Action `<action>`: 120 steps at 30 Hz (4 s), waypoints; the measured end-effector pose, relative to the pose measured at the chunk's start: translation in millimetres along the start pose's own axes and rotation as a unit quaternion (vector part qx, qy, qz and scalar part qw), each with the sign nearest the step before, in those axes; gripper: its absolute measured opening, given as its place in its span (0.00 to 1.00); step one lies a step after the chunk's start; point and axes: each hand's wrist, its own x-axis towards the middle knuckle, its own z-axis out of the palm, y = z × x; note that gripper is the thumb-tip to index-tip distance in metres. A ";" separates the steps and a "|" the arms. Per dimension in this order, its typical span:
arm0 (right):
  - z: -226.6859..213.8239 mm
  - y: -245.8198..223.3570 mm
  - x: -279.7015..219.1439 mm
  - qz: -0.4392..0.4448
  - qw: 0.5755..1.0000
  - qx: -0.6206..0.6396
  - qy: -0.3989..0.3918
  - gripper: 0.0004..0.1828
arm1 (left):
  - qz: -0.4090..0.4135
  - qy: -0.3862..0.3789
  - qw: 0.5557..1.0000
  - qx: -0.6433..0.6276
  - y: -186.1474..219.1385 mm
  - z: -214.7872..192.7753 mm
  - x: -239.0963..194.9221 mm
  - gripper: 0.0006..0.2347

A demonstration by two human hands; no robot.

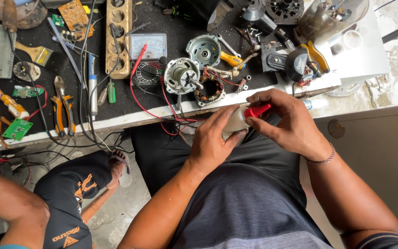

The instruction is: The person cleans a small electric motor component with a yellow sponge, then retrieves a small metal part from a container and inserts it into the motor. They open a white bottle and apply liquid to the motor part.

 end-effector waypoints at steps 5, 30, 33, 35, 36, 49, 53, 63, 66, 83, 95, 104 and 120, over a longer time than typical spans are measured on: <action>2.4 7.5 -2.0 0.022 0.999 0.049 -0.008 0.22 | -0.005 -0.004 1.000 -0.007 -1.2 1.9 -0.5 0.26; -3.4 -5.3 -2.8 0.012 0.999 0.025 -0.024 0.20 | -0.028 -0.013 0.999 -0.030 2.7 5.1 -0.4 0.25; -6.4 -17.9 2.4 -0.051 0.998 0.002 -0.036 0.31 | -0.027 -0.008 0.999 -0.037 4.4 2.8 1.3 0.25; -6.5 -17.3 0.8 -0.013 0.999 -0.040 -0.007 0.40 | -0.023 -0.011 0.999 -0.032 5.5 1.4 2.3 0.25; -5.2 -17.3 -1.0 -0.012 0.999 -0.040 -0.004 0.40 | -0.023 -0.013 0.999 -0.033 5.0 2.0 1.1 0.25; -8.2 -26.6 1.6 -0.040 0.997 -0.069 -0.022 0.34 | -0.022 -0.005 0.999 -0.034 -0.7 6.4 -1.4 0.25; -8.3 -8.0 -5.3 -0.032 0.997 -0.066 -0.012 0.26 | -0.024 -0.009 0.999 -0.038 1.3 6.0 -0.4 0.25; -35.3 14.1 4.3 0.061 0.994 -0.046 0.076 0.23 | -0.014 0.009 0.998 -0.059 -0.1 -2.6 -2.8 0.21; -35.3 33.8 14.3 0.085 0.987 -0.100 0.098 0.27 | 0.007 0.031 0.998 -0.048 2.3 -13.1 -5.0 0.21; -2.1 134.6 48.3 -0.045 0.910 -0.412 0.019 0.18 | -0.042 0.240 0.966 0.089 -57.5 -116.0 -26.6 0.25; -3.0 118.8 31.4 -0.100 0.946 -0.291 0.100 0.19 | -0.049 0.225 0.952 0.201 -81.9 -114.9 -5.8 0.21; -14.9 102.7 14.9 -0.113 0.953 -0.250 0.132 0.15 | -0.014 0.262 0.942 0.208 -82.1 -114.4 -9.7 0.19; -48.6 79.1 7.3 -0.081 0.949 -0.229 0.199 0.15 | 0.030 0.246 0.948 0.197 -103.4 -117.0 -10.0 0.18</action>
